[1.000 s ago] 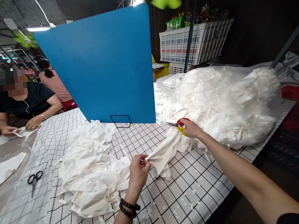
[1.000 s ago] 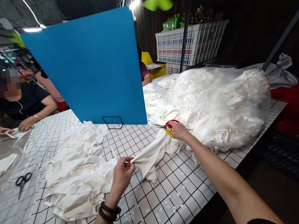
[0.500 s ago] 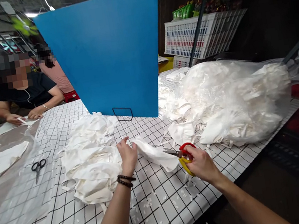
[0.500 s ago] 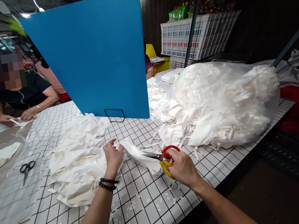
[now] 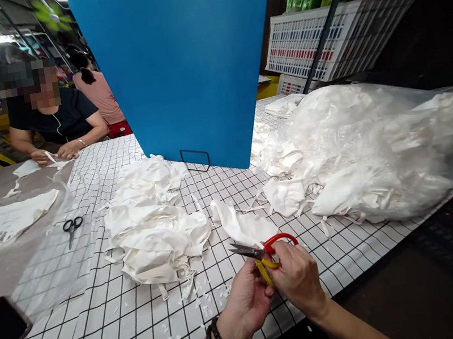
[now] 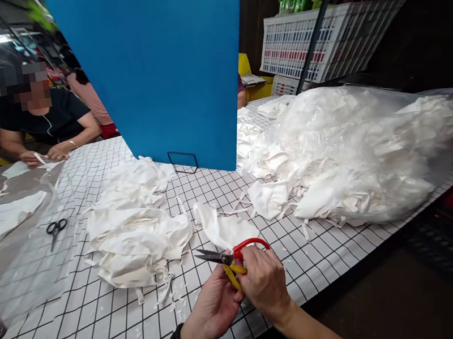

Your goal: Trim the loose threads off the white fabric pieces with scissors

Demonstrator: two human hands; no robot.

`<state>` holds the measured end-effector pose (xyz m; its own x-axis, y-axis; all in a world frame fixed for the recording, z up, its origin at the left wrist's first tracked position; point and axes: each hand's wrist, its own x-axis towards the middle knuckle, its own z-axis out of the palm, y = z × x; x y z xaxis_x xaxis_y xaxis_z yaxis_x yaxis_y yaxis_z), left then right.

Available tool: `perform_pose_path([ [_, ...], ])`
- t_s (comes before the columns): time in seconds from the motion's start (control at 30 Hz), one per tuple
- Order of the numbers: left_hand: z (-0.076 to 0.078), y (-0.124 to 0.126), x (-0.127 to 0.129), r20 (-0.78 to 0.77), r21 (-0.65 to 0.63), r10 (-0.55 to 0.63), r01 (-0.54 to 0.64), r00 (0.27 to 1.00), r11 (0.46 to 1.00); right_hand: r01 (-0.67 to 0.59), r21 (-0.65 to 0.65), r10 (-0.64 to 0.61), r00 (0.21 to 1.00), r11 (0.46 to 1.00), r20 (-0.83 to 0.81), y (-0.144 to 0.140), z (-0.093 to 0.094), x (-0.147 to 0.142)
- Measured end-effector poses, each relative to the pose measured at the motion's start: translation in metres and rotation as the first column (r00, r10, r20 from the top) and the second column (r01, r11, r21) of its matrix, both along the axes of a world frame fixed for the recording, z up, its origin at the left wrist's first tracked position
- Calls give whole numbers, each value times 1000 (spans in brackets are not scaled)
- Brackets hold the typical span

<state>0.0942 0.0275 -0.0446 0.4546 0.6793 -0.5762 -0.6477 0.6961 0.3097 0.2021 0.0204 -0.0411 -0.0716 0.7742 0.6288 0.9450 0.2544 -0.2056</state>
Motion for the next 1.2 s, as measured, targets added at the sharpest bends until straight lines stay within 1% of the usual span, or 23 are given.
perform_pose_path([
  [0.07,-3,-2,-2,58,-32,21,-19,998,999,-24,-52,21,997,998,-69,-7,1,-3],
  [0.13,-9,-4,-6,121,-64,57,-49,991,997,-88,-205,48,979,975,-196,-12,6,-1],
  [0.2,-13,-6,-12,158,-99,121,-106,980,989,-189,-399,34,931,897,-363,-11,15,7],
  [0.23,-15,-7,-15,159,-114,152,-134,976,984,-237,-464,13,900,853,-435,-7,19,13],
  [0.3,-15,-8,-22,148,-131,189,-171,971,977,-323,-498,9,845,804,-534,9,25,24],
  [0.33,-14,-9,-25,143,-135,193,-174,971,975,-363,-489,34,828,794,-560,20,25,28],
  [0.37,-13,-10,-27,139,-139,196,-177,971,975,-425,-487,88,814,763,-574,32,24,30],
  [0.4,-12,-12,-29,137,-146,200,-180,970,973,-494,-501,146,801,711,-581,45,20,31],
  [0.43,-11,-14,-31,133,-156,208,-186,969,970,-557,-524,206,786,644,-583,57,15,29],
  [0.5,-9,-18,-33,125,-189,230,-204,965,961,-633,-557,296,760,538,-578,78,3,20],
  [0.53,-9,-20,-34,126,-206,238,-210,963,956,-650,-566,325,752,507,-573,87,-3,13],
  [0.57,-8,-22,-36,130,-219,243,-211,961,953,-658,-568,342,748,494,-568,95,-8,7],
  [0.63,-5,-22,-41,142,-223,251,-216,957,951,-659,-565,355,748,496,-561,110,-11,-5],
  [0.7,4,-16,-47,161,-183,262,-232,952,955,-655,-545,354,749,524,-560,124,-3,-13],
  [0.77,21,-4,-53,174,-105,276,-261,945,960,-651,-494,353,743,576,-568,139,16,-17],
  [0.87,53,18,-58,163,58,286,-299,944,953,-653,-351,373,706,671,-601,153,58,-12],
  [0.9,62,23,-57,156,121,280,-300,947,946,-645,-279,379,686,711,-621,154,71,-7],
  [0.93,68,28,-56,145,189,265,-290,953,938,-611,-188,363,660,769,-658,154,80,0],
  [0.97,70,31,-54,123,261,248,-273,961,926,-571,-144,344,656,808,-672,151,85,8],
  [1.0,68,33,-51,87,332,238,-254,967,908,-529,-159,307,682,834,-663,147,85,17],
  [1.07,52,33,-46,-18,455,254,-218,967,863,-489,-257,242,741,833,-627,135,69,34],
  [1.13,26,30,-44,-131,515,280,-176,951,839,-427,-311,159,768,849,-620,119,39,47],
  [1.2,1,22,-46,-254,534,279,-107,926,839,-343,-350,47,770,871,-637,100,4,55],
])
